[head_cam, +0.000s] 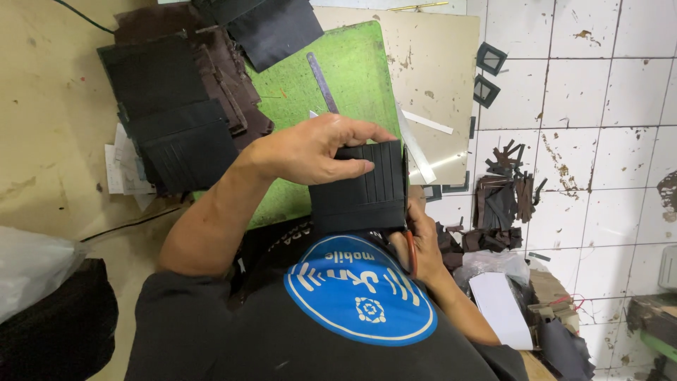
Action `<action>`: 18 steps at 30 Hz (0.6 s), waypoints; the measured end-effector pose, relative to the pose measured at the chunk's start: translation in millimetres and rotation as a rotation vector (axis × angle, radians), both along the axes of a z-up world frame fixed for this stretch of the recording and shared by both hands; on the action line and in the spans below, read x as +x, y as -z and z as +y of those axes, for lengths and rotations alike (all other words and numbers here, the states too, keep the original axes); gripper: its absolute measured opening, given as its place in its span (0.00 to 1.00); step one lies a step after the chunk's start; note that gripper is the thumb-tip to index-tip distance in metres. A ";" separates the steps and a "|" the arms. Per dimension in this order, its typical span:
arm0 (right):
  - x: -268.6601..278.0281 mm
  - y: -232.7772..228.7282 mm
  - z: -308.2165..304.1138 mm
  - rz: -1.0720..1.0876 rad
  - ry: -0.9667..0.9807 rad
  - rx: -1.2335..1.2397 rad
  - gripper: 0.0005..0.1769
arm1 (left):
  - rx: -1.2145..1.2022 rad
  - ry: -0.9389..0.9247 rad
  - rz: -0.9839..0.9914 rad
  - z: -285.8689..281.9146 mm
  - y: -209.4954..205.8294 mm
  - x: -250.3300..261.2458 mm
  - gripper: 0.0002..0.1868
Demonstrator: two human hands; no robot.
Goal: Trimming the edges of leather wallet components using a utility knife and scissors on a cutting mat.
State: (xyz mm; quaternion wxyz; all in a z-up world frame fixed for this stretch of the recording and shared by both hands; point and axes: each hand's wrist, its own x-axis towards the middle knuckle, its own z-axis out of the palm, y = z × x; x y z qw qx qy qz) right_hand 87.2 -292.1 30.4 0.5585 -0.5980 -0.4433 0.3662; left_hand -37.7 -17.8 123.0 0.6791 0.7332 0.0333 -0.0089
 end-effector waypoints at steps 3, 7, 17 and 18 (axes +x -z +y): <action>-0.9 -2.3 3.3 -0.041 0.003 0.024 0.08 | 0.007 -0.004 0.009 -2.4 -2.4 -1.1 0.23; -1.8 -1.4 3.8 -0.062 0.019 0.040 0.10 | 0.040 0.001 0.019 -1.0 -7.4 -1.4 0.23; -7.8 -5.1 7.1 -0.105 0.008 0.073 0.07 | 0.022 -0.020 0.004 -1.0 -2.8 -4.0 0.22; -5.3 1.0 3.6 -0.087 0.011 0.071 0.09 | 0.026 -0.024 0.003 -0.9 -2.3 -3.9 0.22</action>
